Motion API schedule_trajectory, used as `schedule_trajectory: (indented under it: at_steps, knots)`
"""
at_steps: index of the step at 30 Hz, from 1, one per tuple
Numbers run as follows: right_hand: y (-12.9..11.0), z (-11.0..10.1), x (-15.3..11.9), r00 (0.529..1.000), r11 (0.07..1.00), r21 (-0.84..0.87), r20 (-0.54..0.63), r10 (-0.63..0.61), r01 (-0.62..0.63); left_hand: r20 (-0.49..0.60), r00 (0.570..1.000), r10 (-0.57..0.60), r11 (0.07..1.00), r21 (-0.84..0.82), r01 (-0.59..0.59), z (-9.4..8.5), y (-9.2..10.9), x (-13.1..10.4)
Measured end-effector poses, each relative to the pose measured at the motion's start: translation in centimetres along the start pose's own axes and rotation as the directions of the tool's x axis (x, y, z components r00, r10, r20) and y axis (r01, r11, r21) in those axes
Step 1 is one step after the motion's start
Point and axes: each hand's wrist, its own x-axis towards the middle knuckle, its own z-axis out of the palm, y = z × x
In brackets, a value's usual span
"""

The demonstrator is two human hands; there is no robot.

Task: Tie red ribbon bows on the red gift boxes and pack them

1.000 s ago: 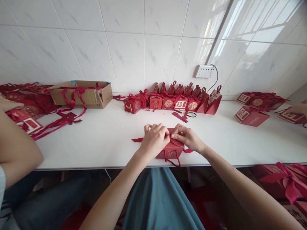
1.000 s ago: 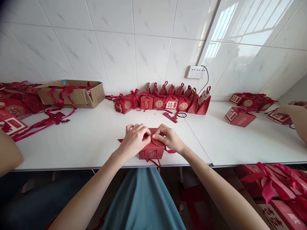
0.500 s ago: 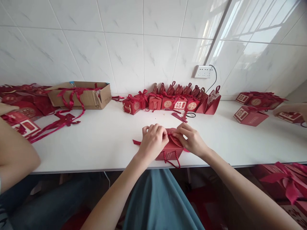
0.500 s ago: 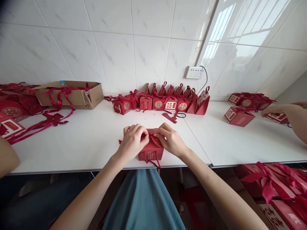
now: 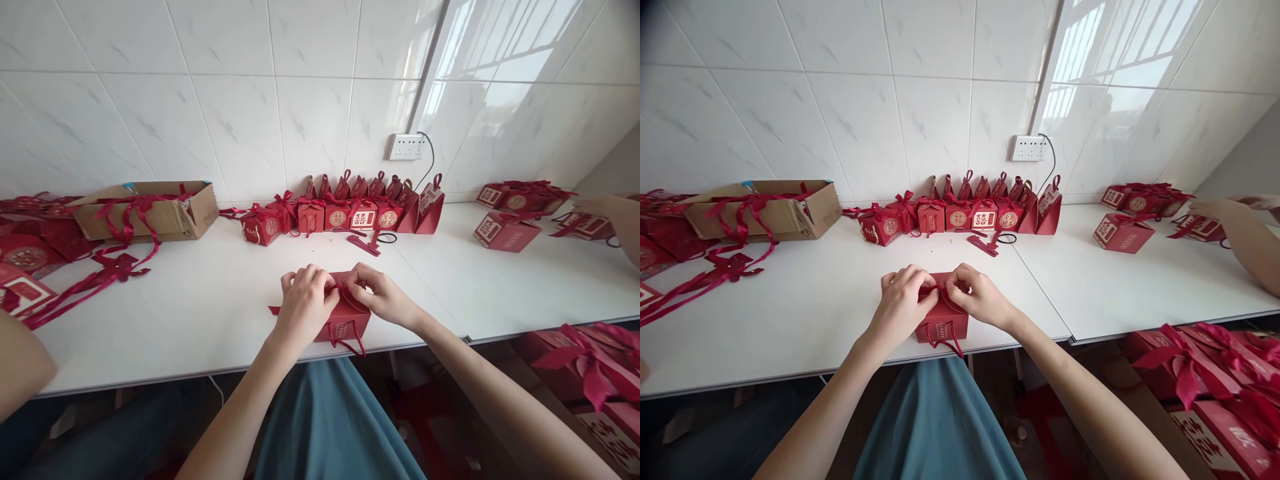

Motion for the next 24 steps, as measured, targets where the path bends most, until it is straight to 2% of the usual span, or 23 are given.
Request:
schedule_trajectory:
  at_steps: [5,8,13,17,24]
  knots:
    - [-0.1,-0.5,0.4,0.992,0.999,0.027,0.118,0.044,-0.048,0.005,1.000,-0.013,0.996,-0.085,0.013,-0.1,-0.1,-0.1]
    - [0.0,-0.5,0.7,0.983,0.972,0.201,0.154,0.096,-0.126,0.006,1.000,-0.010,0.996,-0.088,0.010,-0.1,-0.2,-0.1]
    - [0.4,-0.2,0.7,0.963,0.775,0.573,0.121,0.242,-0.266,0.000,0.999,-0.046,0.998,-0.045,0.046,0.0,-0.1,0.0]
    - [0.6,-0.6,0.0,0.957,0.664,0.690,0.173,0.234,-0.287,-0.012,0.997,-0.077,0.996,-0.033,0.077,0.2,-0.3,0.1]
    - [0.3,-1.8,-0.5,0.952,0.740,0.604,0.243,0.185,-0.298,-0.004,0.998,-0.059,0.992,-0.112,0.058,0.1,-0.7,-0.1]
